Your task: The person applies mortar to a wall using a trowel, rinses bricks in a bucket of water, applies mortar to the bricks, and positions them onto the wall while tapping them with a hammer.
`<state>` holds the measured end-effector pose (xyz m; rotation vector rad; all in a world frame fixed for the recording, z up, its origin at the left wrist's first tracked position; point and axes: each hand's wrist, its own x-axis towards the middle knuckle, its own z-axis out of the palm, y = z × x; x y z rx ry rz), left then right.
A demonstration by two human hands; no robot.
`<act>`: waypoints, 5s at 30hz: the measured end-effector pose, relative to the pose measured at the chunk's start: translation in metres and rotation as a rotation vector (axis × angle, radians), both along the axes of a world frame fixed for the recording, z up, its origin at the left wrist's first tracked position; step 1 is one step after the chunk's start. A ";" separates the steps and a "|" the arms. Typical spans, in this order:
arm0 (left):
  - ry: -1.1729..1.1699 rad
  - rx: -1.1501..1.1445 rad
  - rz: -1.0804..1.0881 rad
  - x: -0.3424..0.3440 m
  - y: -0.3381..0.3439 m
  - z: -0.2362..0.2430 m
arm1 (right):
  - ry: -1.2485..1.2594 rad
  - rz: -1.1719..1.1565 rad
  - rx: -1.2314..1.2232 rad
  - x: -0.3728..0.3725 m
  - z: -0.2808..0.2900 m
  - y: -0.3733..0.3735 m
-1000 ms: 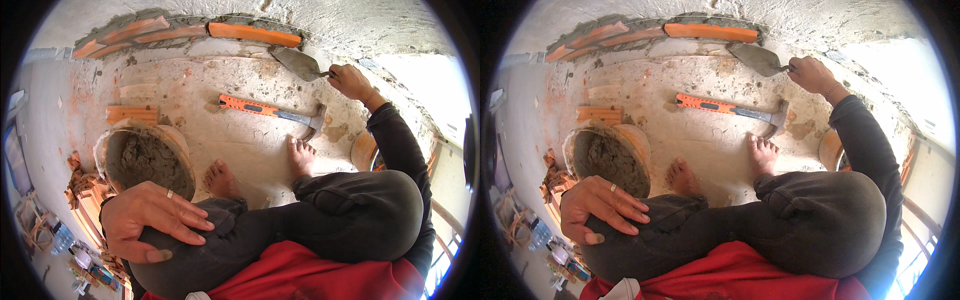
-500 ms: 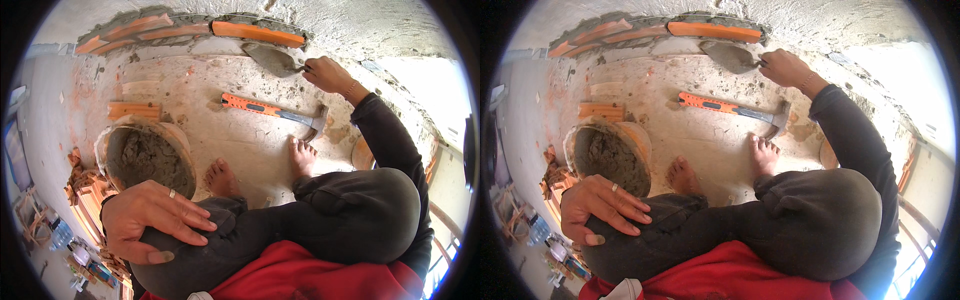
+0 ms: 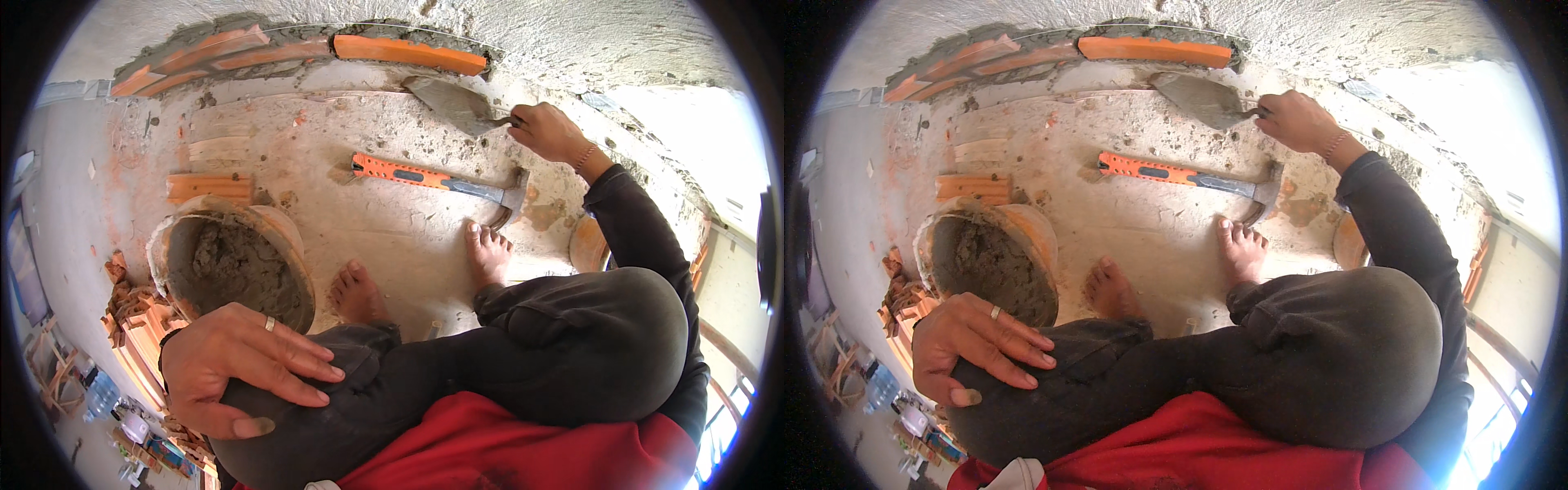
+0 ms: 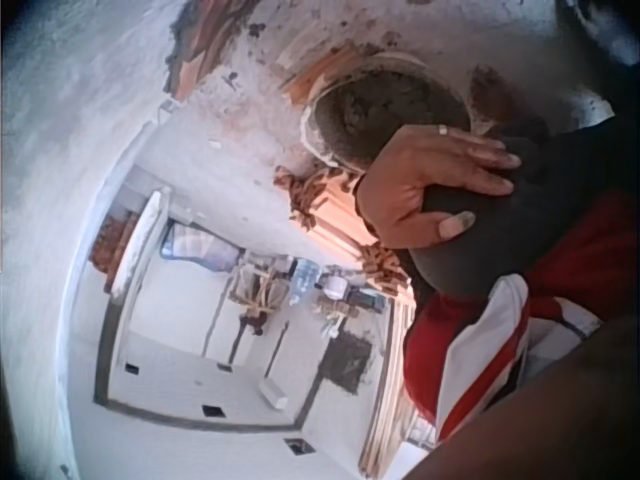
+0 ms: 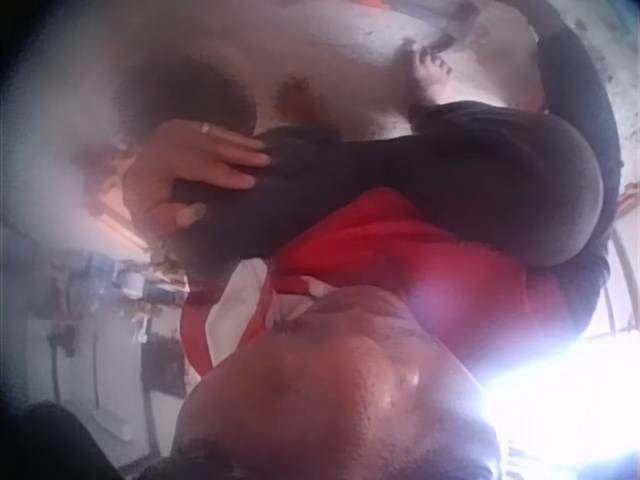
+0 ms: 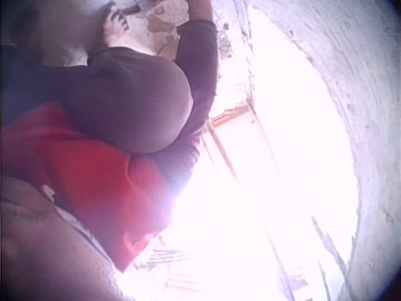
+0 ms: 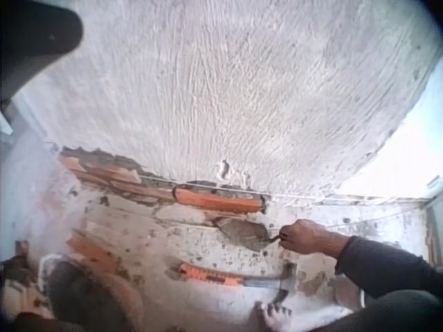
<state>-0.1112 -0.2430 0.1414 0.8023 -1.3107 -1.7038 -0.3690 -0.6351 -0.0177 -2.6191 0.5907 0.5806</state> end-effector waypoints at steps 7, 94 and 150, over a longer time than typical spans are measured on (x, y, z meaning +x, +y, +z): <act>0.012 -0.018 -0.013 0.002 -0.004 -0.008 | 0.041 -0.041 -0.050 -0.027 0.007 -0.025; 0.462 1.036 1.309 -0.030 -0.279 -0.227 | -0.351 0.894 0.288 0.069 -0.030 0.015; 0.459 0.989 1.599 -0.022 -0.281 -0.242 | -0.350 0.855 0.338 0.073 -0.023 0.018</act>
